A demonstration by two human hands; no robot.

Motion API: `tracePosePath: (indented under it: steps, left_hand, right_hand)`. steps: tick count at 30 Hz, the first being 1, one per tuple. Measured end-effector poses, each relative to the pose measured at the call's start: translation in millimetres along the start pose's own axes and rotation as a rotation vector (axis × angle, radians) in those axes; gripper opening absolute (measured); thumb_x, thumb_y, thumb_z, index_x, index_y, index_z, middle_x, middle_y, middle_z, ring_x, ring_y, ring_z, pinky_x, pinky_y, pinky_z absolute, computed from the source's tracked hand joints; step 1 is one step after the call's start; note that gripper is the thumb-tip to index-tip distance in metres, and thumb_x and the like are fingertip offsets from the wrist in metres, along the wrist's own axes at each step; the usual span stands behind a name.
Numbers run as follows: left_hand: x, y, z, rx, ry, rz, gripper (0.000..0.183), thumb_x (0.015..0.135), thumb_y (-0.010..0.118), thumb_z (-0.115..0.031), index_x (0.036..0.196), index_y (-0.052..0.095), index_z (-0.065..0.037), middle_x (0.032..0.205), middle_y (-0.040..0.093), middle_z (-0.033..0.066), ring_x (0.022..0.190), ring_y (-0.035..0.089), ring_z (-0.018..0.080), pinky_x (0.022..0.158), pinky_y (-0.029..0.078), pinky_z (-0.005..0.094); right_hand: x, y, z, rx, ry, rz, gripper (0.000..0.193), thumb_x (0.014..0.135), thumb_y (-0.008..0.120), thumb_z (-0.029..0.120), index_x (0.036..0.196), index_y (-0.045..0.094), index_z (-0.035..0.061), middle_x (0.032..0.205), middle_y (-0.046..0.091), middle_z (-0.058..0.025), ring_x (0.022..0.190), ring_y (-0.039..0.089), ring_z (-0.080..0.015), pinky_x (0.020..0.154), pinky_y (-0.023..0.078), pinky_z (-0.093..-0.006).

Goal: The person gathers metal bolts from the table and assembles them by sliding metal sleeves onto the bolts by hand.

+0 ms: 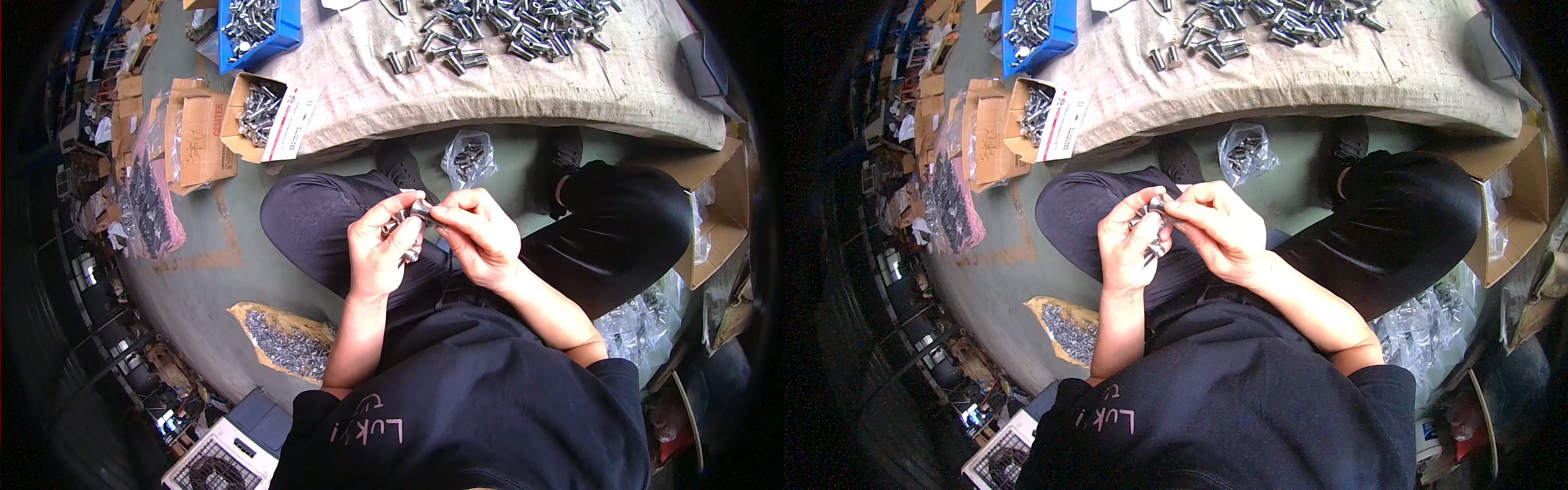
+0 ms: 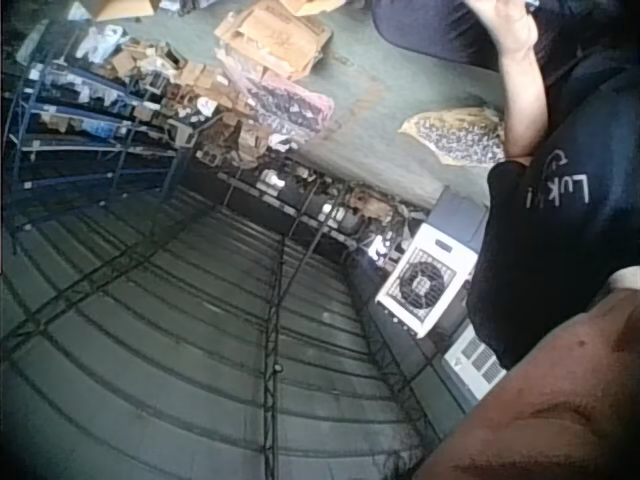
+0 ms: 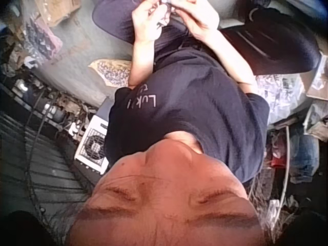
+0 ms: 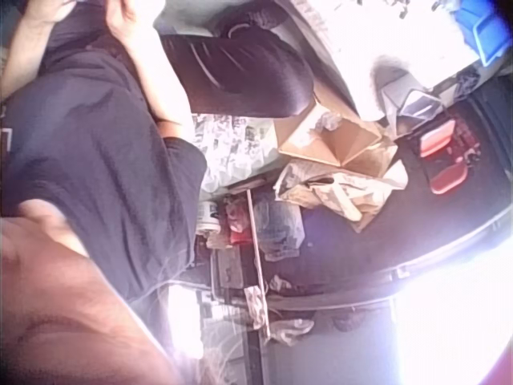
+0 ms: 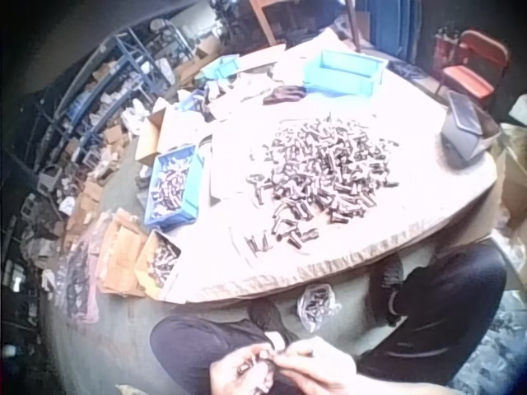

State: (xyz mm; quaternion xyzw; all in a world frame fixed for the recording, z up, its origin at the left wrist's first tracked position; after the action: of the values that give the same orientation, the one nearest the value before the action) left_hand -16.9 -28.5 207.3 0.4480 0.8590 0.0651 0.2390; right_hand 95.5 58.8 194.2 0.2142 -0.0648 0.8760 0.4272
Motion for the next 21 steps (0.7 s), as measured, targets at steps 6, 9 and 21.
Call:
tracePosePath:
  steps: [6,9,21]
  left_hand:
    - [-1,-1,3,-0.272,-0.107,0.061,0.026,0.084,0.052,-0.007,0.109,0.053,0.001,0.091,0.06,0.0118,0.062,0.053,0.0082,0.047,0.043,0.0181]
    - [-2,-1,7,-0.43,-0.188,0.101,0.027,0.086,0.049,-0.01,0.11,0.051,0.0,0.092,0.059,0.0136,0.063,0.054,0.0113,0.047,0.043,0.0194]
    - [-2,-2,10,-0.582,-0.243,0.141,0.026,0.086,0.048,-0.012,0.109,0.051,-0.002,0.093,0.059,0.0159,0.065,0.056,0.0142,0.047,0.045,0.0207]
  right_hand:
    - [0,-1,1,0.028,0.087,-0.045,0.033,0.067,0.069,0.003,0.099,0.059,0.0019,0.083,0.057,-0.0093,0.054,0.048,-0.0104,0.048,0.04,-0.0207]
    - [-1,-2,-1,0.007,0.024,-0.072,0.034,0.067,0.071,0.006,0.099,0.059,0.0025,0.082,0.057,-0.0082,0.049,0.042,-0.0073,0.044,0.035,-0.0197]
    - [0,-1,0,0.007,-0.038,-0.016,0.035,0.067,0.071,0.004,0.1,0.057,0.0008,0.081,0.053,-0.0081,0.052,0.04,-0.0071,0.046,0.034,-0.0203]
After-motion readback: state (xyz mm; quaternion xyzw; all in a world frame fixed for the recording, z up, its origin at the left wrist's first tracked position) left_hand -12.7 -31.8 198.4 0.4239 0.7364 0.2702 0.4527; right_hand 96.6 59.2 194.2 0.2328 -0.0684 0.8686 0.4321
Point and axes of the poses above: each hand's wrist, its own x-axis towards the middle knuckle, its own y-axis out of the palm, z = x × y, the point moved 3 cm from there along x, towards the middle knuckle
